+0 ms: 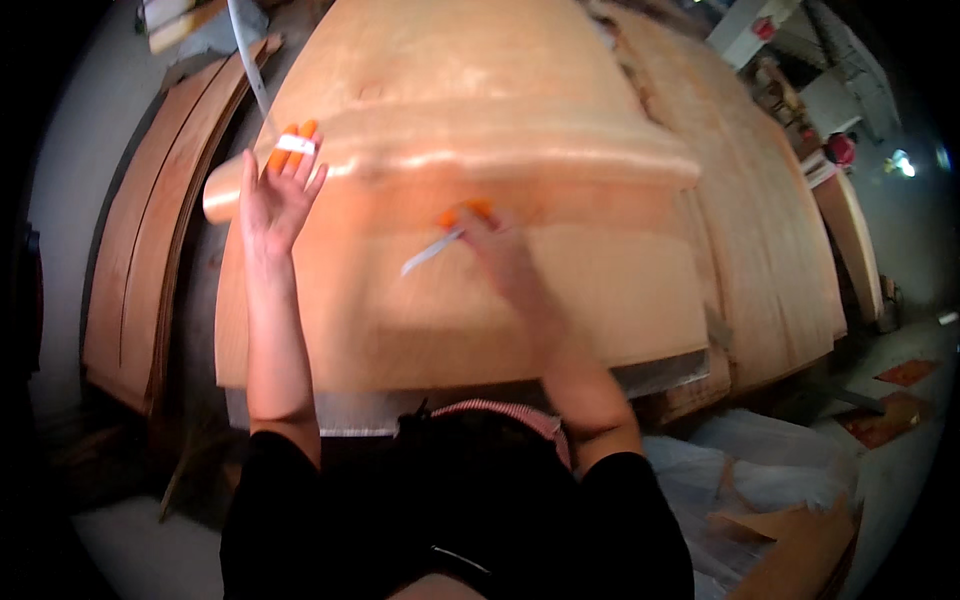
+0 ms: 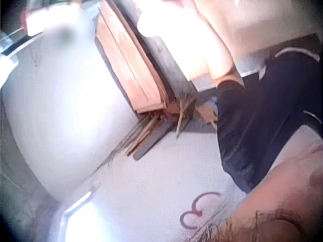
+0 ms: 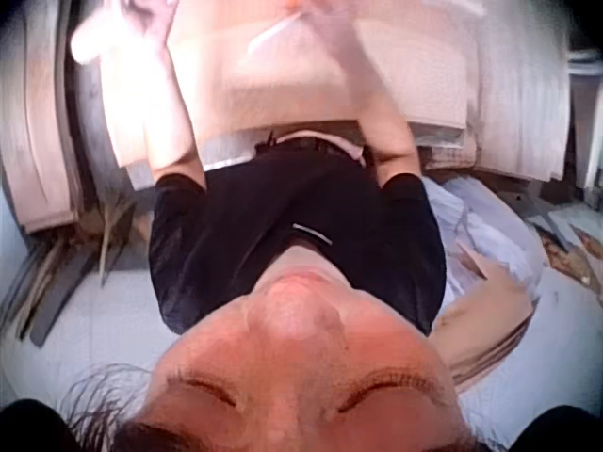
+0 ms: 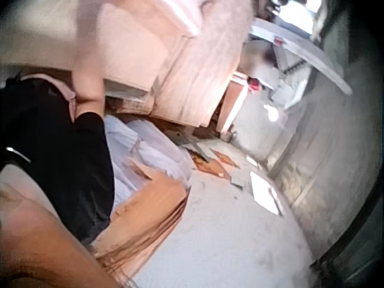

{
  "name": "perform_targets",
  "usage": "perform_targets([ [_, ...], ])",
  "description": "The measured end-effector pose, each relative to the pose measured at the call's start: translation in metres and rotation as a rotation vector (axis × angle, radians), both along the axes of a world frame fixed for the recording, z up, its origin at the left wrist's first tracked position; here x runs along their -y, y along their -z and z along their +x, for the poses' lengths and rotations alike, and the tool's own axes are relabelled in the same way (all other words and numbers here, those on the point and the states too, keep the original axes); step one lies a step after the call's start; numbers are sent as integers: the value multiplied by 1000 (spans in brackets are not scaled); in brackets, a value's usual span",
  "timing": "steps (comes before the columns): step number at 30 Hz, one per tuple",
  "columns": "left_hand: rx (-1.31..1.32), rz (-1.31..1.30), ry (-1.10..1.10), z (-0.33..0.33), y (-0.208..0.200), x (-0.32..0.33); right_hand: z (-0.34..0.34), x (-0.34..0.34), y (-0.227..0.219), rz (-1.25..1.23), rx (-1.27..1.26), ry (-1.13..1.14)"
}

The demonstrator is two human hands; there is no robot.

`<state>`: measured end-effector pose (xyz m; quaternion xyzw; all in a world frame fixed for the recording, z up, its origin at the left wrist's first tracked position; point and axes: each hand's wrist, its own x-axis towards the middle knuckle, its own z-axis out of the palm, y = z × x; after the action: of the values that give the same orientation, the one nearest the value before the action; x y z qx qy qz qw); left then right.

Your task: The person measures a large, curved wooden panel using a white tape measure and marks specific points with an orange marker. They repeatedly lift the flexible wood to measure and mark different sections, ensuring precise placement of the marks across the surface.

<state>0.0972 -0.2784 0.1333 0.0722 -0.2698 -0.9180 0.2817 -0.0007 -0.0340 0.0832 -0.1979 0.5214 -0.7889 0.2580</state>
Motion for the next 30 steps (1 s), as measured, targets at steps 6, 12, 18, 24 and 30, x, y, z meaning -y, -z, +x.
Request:
perform_targets([
  [6,179,-38,-43,37,51,6,-9,-96,8,-97,-41,-151],
  [12,647,-659,484,73,134,-89,17,-82,45,642,-37,-408],
  [18,783,-961,426,114,182,-175,70,-52,112,742,212,-744],
  [24,717,-866,300,148,229,-180,92,-38,137,816,304,-936],
  [30,787,-794,269,166,237,-175,107,-25,153,795,286,-960],
])
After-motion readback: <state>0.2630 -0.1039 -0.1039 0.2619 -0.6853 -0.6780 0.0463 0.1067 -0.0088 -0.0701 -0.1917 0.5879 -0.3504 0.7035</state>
